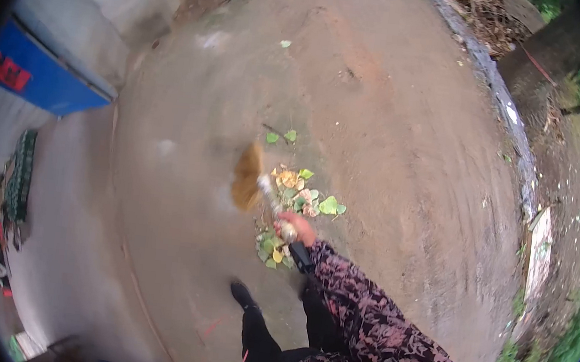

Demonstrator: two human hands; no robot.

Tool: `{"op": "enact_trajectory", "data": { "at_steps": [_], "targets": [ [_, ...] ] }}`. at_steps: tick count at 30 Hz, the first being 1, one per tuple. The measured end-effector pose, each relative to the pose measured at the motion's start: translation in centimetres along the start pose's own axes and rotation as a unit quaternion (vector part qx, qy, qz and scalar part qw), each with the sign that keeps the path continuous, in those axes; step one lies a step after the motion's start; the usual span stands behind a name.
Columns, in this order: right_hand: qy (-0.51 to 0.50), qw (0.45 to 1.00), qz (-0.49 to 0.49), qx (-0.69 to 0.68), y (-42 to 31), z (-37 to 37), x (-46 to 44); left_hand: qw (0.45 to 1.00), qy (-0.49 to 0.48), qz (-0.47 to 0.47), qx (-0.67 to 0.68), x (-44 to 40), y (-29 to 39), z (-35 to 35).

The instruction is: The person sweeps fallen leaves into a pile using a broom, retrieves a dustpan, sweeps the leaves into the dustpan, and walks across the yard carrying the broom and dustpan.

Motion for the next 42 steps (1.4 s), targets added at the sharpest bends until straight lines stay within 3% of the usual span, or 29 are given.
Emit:
{"op": "enact_trajectory", "data": {
  "at_steps": [1, 2, 3, 4, 5, 6, 8, 10, 14, 18, 23, 28, 30, 33, 37, 40, 42],
  "targets": [
    [0.002, 1.0, -0.01, 0.026, -0.4, 0.2, 0.0, 0.993, 0.028, 0.015, 0.116, 0.5, 2.8, -0.9],
    [-0.031, 0.989, -0.001, 0.142, -0.2, 0.7, -0.2, 0.971, 0.06, 0.034, 0.228, 1.5, 3.5, -2.0],
    [-0.006, 0.988, -0.016, 0.153, 0.5, 0.3, 1.0, 0.991, 0.065, -0.053, -0.103, -1.2, -0.9, -2.6],
    [0.019, 0.986, -0.029, 0.166, 1.5, -0.4, 3.0, 0.895, 0.049, -0.139, -0.422, -1.9, -1.2, -3.1],
    [0.025, 0.986, -0.048, 0.156, 2.8, -0.7, 5.6, 0.987, 0.046, -0.053, -0.141, -1.2, -2.9, -3.5],
    [-0.003, 0.975, -0.093, 0.202, 3.4, -0.5, 8.0, 0.987, 0.049, 0.037, 0.151, -0.6, 1.4, -3.0],
    [-0.057, 0.956, -0.173, 0.228, 4.4, -0.6, 12.8, 0.935, 0.077, 0.041, 0.343, -2.1, -0.2, -3.4],
    [-0.105, 0.949, -0.233, 0.185, 5.6, 0.1, 17.1, 0.936, 0.069, 0.028, 0.344, -3.4, -0.1, -2.3],
    [-0.053, 0.918, -0.365, 0.143, 7.9, 3.1, 21.3, 0.94, 0.085, -0.002, 0.33, -2.6, 3.4, -1.6],
    [-0.007, 0.875, -0.441, 0.201, 8.3, 6.9, 20.2, 0.927, 0.076, 0.065, 0.361, -1.2, 4.5, -2.6],
    [-0.003, 0.904, -0.366, 0.223, 0.0, 10.7, 15.7, 0.897, 0.073, 0.106, 0.424, -0.6, 2.2, -5.2],
    [0.001, 0.889, -0.277, 0.365, -9.2, 7.5, 8.3, 0.893, 0.081, 0.096, 0.432, -0.6, 3.8, -5.2],
    [0.08, 0.884, -0.222, 0.405, -11.4, 2.6, 6.2, 0.898, 0.076, 0.085, 0.426, -1.0, 5.2, -3.9],
    [0.052, 0.842, -0.135, 0.519, -12.7, 2.9, 0.8, 0.897, 0.071, 0.062, 0.433, -2.1, 4.6, -2.2],
    [0.087, 0.821, -0.068, 0.561, -11.3, 0.5, -3.6, 0.913, 0.059, 0.086, 0.394, -4.8, 6.1, 2.8],
    [0.08, 0.833, -0.003, 0.548, -7.4, -2.2, -0.4, 0.941, 0.037, 0.044, 0.335, -8.6, 6.2, 9.7],
    [0.071, 0.85, -0.042, 0.52, -4.3, -5.1, 4.8, 0.96, 0.02, 0.031, 0.277, -9.5, 6.0, 13.5]
  ]
}}
Point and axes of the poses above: each hand's wrist, its own x-axis away from the middle knuckle, its own z-axis out of the back of the hand, y = z × x, the point moved 2 cm from there along -x, towards the middle knuckle, and after that the axes turned 12 degrees about -y, right-handed, at the moved point
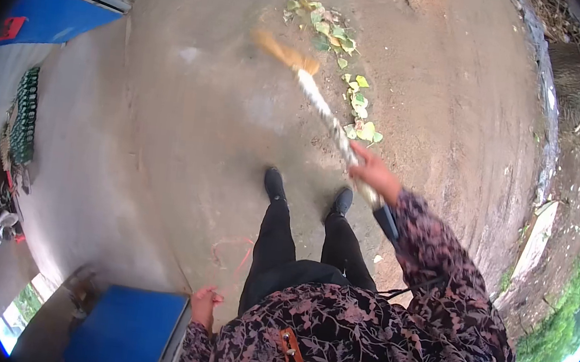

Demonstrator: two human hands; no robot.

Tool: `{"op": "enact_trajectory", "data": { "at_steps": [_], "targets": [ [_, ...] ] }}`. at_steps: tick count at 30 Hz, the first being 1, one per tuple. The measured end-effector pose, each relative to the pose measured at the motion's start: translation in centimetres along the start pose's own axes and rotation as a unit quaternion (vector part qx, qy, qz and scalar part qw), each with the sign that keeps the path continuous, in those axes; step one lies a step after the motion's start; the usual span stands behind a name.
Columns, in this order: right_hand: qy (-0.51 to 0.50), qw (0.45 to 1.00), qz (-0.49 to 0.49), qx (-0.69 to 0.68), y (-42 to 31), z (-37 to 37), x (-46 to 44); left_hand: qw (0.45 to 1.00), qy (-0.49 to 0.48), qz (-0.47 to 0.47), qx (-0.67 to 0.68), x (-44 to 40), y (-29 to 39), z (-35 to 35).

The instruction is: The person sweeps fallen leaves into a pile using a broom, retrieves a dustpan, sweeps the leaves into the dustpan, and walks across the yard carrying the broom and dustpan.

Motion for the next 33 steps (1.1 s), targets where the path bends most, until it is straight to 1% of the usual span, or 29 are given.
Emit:
{"op": "enact_trajectory", "data": {
  "at_steps": [1, 2, 4, 5, 7, 10, 12, 14, 16, 17, 19, 20, 22, 24, 26, 27, 28, 29, 31, 32, 33],
  "targets": [
    [-0.033, 0.996, -0.049, -0.064, -0.3, -2.1, 2.9, 1.0, -0.005, -0.005, 0.03, -0.6, 0.8, 1.7],
    [-0.063, 0.985, -0.096, -0.13, -0.5, -4.0, 5.4, 1.0, -0.011, -0.005, 0.025, -1.1, 1.4, 3.6],
    [-0.114, 0.946, -0.189, -0.239, -0.6, -7.4, 8.7, 0.989, -0.058, -0.084, -0.105, -2.3, 3.0, 6.8],
    [-0.104, 0.945, -0.19, -0.246, -0.4, -8.3, 8.8, 0.988, -0.067, -0.083, -0.112, -2.5, 4.4, 7.3],
    [-0.125, 0.911, -0.23, -0.318, 0.8, -10.2, 8.2, 1.0, -0.012, -0.005, 0.011, -2.6, 7.3, 7.9],
    [-0.123, 0.914, -0.234, -0.309, 0.6, -9.8, 5.0, 0.999, -0.021, -0.029, 0.013, -4.4, 7.7, 9.8],
    [-0.119, 0.918, -0.214, -0.312, 1.6, -7.5, 2.1, 0.999, -0.023, -0.033, -0.001, -3.9, 9.4, 8.8],
    [-0.02, 0.978, -0.138, -0.155, 2.7, -5.8, -1.7, 0.998, -0.026, -0.046, -0.023, -3.9, 10.6, 9.0],
    [-0.005, 0.991, -0.095, -0.097, 1.9, -4.7, -5.2, 0.998, -0.049, -0.023, -0.012, -4.7, 10.6, 9.7],
    [-0.001, 0.99, -0.092, -0.104, 1.0, -5.3, -4.8, 0.998, -0.049, -0.025, -0.02, -5.0, 10.7, 10.5],
    [0.03, 0.966, -0.01, -0.256, -2.2, -6.1, -2.8, 0.998, -0.036, -0.051, -0.031, -5.8, 11.6, 12.6],
    [0.039, 0.964, -0.006, -0.261, -1.6, -6.3, -1.2, 0.997, -0.042, -0.054, -0.04, -6.0, 12.4, 13.3],
    [0.08, 0.972, -0.034, -0.22, 1.9, -6.6, 4.5, 0.997, -0.023, -0.06, -0.052, -6.1, 14.2, 14.2],
    [0.139, 0.985, -0.01, -0.102, 5.5, -8.3, 9.8, 0.991, -0.041, -0.076, -0.099, -6.2, 16.1, 14.7],
    [0.156, 0.962, -0.1, -0.199, 7.1, -10.9, 15.2, 0.983, -0.062, -0.094, -0.146, -6.6, 18.5, 15.1],
    [0.192, 0.942, -0.112, -0.252, 7.8, -12.5, 17.3, 0.986, -0.061, -0.073, -0.14, -6.9, 19.4, 15.4],
    [0.226, 0.917, -0.123, -0.305, 8.2, -14.0, 18.8, 0.988, -0.059, -0.052, -0.135, -7.3, 20.4, 15.4],
    [0.24, 0.911, -0.121, -0.312, 8.1, -15.4, 19.5, 0.985, -0.071, -0.055, -0.146, -7.7, 21.8, 14.8],
    [0.279, 0.822, -0.123, -0.481, 7.8, -17.6, 19.6, 0.988, -0.07, -0.018, -0.134, -8.3, 24.9, 13.7],
    [0.288, 0.815, -0.12, -0.489, 8.8, -18.3, 18.9, 0.986, -0.077, -0.019, -0.147, -8.8, 26.6, 13.4],
    [0.308, 0.783, -0.115, -0.528, 10.9, -18.8, 17.4, 0.982, -0.08, -0.018, -0.171, -9.4, 28.3, 12.9]
  ]
}}
Point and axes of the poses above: each hand's wrist, its own x-axis away from the middle knuckle, its own z-axis out of the back of the hand, y = z × x, the point moved 2 cm from there along -x, towards the middle knuckle, and after that the axes turned 12 degrees about -y, right-handed, at the moved point
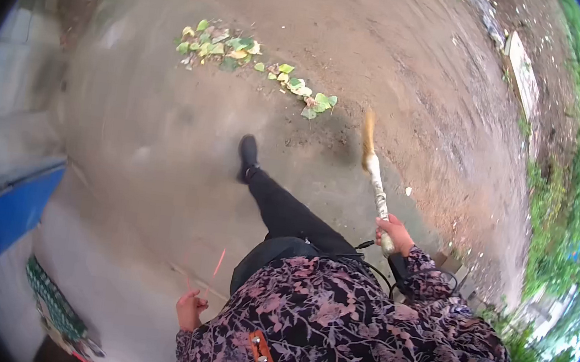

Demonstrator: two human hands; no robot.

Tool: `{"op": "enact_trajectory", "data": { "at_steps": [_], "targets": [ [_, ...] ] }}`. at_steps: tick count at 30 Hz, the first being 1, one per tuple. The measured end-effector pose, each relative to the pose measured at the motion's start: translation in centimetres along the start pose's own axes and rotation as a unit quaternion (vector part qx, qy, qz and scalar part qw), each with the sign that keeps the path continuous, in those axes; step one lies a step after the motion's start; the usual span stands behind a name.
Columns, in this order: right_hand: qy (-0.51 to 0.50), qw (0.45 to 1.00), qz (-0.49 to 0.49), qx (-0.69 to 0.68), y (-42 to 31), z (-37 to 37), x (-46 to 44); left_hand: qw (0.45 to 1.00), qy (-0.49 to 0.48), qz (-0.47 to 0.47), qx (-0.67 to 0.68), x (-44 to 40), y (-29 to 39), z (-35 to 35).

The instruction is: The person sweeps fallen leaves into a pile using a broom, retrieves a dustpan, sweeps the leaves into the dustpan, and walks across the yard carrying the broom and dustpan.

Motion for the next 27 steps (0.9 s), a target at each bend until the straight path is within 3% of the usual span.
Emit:
{"op": "enact_trajectory", "data": {
  "at_steps": [3, 5, 11, 13, 16, 18, 19, 22, 25, 27],
  "targets": [
    [0.022, 0.992, 0.009, -0.125, 5.2, 2.4, -10.5, 0.998, -0.015, 0.001, -0.058, -3.1, 5.4, 2.0],
    [-0.022, 0.983, 0.022, -0.18, 6.7, 1.0, -18.2, 0.993, -0.017, 0.003, -0.115, -4.9, 9.6, 4.5],
    [-0.088, 0.99, 0.024, -0.108, -7.6, -22.9, -21.8, 0.989, 0.006, -0.075, -0.129, -4.8, 22.5, 9.4],
    [-0.121, 0.989, 0.042, -0.072, -11.4, -28.0, -23.7, 0.988, 0.023, -0.099, -0.12, -5.2, 24.4, 11.5],
    [-0.186, 0.981, 0.058, -0.009, -16.9, -32.7, -24.9, 0.964, -0.014, -0.166, -0.208, -6.3, 26.5, 14.0],
    [-0.237, 0.969, 0.064, 0.025, -19.9, -35.2, -25.5, 0.991, 0.0, -0.044, -0.126, -6.2, 29.0, 12.9],
    [-0.24, 0.968, 0.068, 0.022, -20.7, -35.9, -25.1, 0.991, 0.002, -0.047, -0.129, -6.5, 30.5, 13.0],
    [-0.151, 0.984, 0.073, 0.066, -20.5, -35.4, -22.7, 0.988, -0.024, -0.056, -0.143, -8.0, 34.1, 14.5],
    [-0.074, 0.986, 0.121, 0.083, -16.0, -32.8, -19.5, 0.981, -0.038, -0.057, -0.183, -10.6, 39.3, 16.3],
    [0.003, 0.994, 0.102, 0.05, -12.7, -32.7, -16.1, 0.979, -0.042, -0.048, -0.192, -13.8, 41.7, 19.4]
  ]
}}
Point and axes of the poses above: each hand's wrist, its own x-axis away from the middle knuckle, its own z-axis out of the back of the hand, y = z × x, the point moved 2 cm from there along -x, towards the middle knuckle, and after that the axes turned 12 degrees about -y, right-handed, at the moved point
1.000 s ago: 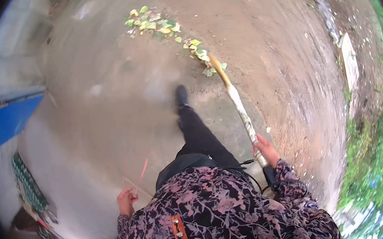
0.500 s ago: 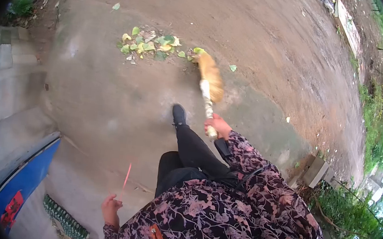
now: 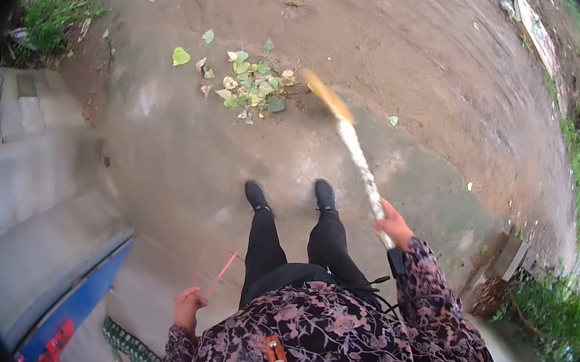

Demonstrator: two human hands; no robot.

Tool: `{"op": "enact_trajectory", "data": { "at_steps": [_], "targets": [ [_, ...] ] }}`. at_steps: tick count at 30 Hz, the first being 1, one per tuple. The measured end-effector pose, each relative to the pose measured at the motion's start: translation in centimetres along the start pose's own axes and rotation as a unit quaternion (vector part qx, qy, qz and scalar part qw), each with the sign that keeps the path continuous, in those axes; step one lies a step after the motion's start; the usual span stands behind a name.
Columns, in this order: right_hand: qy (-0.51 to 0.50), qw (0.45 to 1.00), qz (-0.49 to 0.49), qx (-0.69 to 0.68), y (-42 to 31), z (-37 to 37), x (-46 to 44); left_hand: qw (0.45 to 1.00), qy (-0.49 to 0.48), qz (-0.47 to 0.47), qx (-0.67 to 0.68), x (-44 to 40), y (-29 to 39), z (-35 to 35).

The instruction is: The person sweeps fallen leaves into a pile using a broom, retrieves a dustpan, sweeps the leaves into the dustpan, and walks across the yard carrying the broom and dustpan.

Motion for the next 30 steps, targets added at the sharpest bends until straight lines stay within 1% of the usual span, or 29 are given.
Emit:
{"op": "enact_trajectory", "data": {
  "at_steps": [1, 2, 3, 4, 5, 6, 7, 8, 9, 10, 11, 12, 14, 15, 17, 18, 20, 21, 22, 23, 24, 26, 27, 28, 29, 30],
  "targets": [
    [0.011, 1.0, -0.001, -0.009, 1.2, -1.0, 0.9, 0.993, -0.046, -0.064, -0.083, -2.3, -0.3, 3.0],
    [0.064, 0.997, -0.012, -0.049, 2.8, -1.6, 1.7, 0.973, -0.098, -0.127, -0.165, -4.4, 0.3, 5.2],
    [0.119, 0.988, -0.029, -0.088, 4.7, -2.0, 2.3, 0.97, -0.117, -0.12, -0.176, -5.4, 1.9, 6.3],
    [0.139, 0.985, -0.042, -0.099, 6.5, -2.2, 1.9, 0.95, -0.108, -0.156, -0.249, -5.7, 3.5, 7.6],
    [0.142, 0.971, -0.046, -0.185, 8.2, -2.1, -0.1, 0.922, -0.097, -0.195, -0.319, -5.9, 5.3, 8.5],
    [0.142, 0.951, -0.046, -0.27, 9.7, -2.2, -2.3, 0.919, -0.112, -0.19, -0.327, -6.6, 6.5, 9.6],
    [0.11, 0.942, -0.042, -0.313, 11.2, -2.9, -4.6, 0.96, -0.083, -0.119, -0.238, -7.0, 7.2, 11.1],
    [0.074, 0.932, -0.036, -0.352, 11.9, -4.2, -6.7, 0.987, -0.047, -0.047, -0.144, -7.3, 7.8, 12.4],
    [0.012, 0.87, -0.044, -0.491, 11.6, -7.2, -8.1, 0.987, -0.05, -0.045, -0.147, -7.6, 8.8, 12.9],
    [-0.051, 0.785, -0.049, -0.616, 10.6, -10.7, -9.2, 0.989, -0.039, -0.03, -0.137, -7.6, 9.7, 13.3],
    [-0.001, 0.875, -0.075, -0.479, 8.6, -14.0, -9.4, 0.991, -0.029, -0.013, -0.128, -7.6, 10.3, 13.8],
    [0.05, 0.938, -0.099, -0.33, 6.3, -16.5, -8.8, 0.99, -0.032, -0.011, -0.136, -7.7, 10.9, 14.0],
    [-0.012, 0.946, -0.086, -0.312, 3.3, -18.7, -7.0, 0.991, -0.017, -0.012, -0.13, -8.2, 12.2, 13.7],
    [-0.064, 0.941, -0.058, -0.326, 2.8, -18.5, -6.2, 0.991, -0.023, -0.016, -0.132, -8.6, 12.9, 13.3],
    [-0.059, 0.941, -0.04, -0.33, 1.0, -17.2, -3.4, 0.984, -0.043, -0.035, -0.17, -9.0, 14.6, 12.5],
    [-0.059, 0.942, -0.024, -0.33, -0.1, -16.3, -2.3, 0.984, -0.039, -0.042, -0.167, -9.3, 15.6, 12.0],
    [-0.042, 0.952, -0.013, -0.302, -0.7, -14.2, -0.7, 0.983, -0.041, -0.026, -0.177, -9.9, 17.5, 10.9],
    [-0.051, 0.952, -0.011, -0.3, -1.5, -13.3, -0.5, 0.98, -0.054, -0.042, -0.186, -10.0, 18.5, 10.3],
    [-0.015, 0.97, -0.001, -0.242, -2.7, -12.3, -0.7, 0.981, -0.042, -0.045, -0.183, -10.1, 19.1, 10.0],
    [0.02, 0.983, 0.009, -0.184, -3.8, -11.8, -1.5, 0.984, -0.053, -0.046, -0.164, -10.2, 19.6, 9.8],
    [0.007, 0.983, 0.007, -0.182, -4.1, -11.9, -3.7, 0.986, -0.065, -0.045, -0.146, -9.8, 20.1, 9.1],
    [0.123, 0.987, 0.051, -0.091, -5.3, -10.7, -9.8, 0.99, -0.038, -0.052, -0.129, -9.2, 20.3, 8.4],
    [0.114, 0.988, 0.052, -0.091, -6.9, -10.1, -12.7, 0.986, -0.036, -0.059, -0.154, -9.2, 19.8, 8.8],
    [0.072, 0.988, 0.026, -0.136, -8.5, -10.0, -15.7, 0.98, -0.036, -0.063, -0.184, -9.0, 19.8, 9.3],
    [0.031, 0.984, 0.0, -0.178, -9.6, -10.4, -18.0, 0.983, -0.039, -0.023, -0.175, -8.9, 19.7, 9.3],
    [0.023, 0.984, 0.003, -0.175, -10.4, -11.4, -20.0, 0.984, -0.032, -0.026, -0.171, -8.7, 20.1, 8.8]
  ]
}}
Point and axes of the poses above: each hand's wrist, its own x-axis away from the middle knuckle, its own z-axis out of the back of the hand, y = z × x, the point moved 2 cm from there along -x, towards the middle knuckle, and after that the axes turned 12 degrees about -y, right-handed, at the moved point
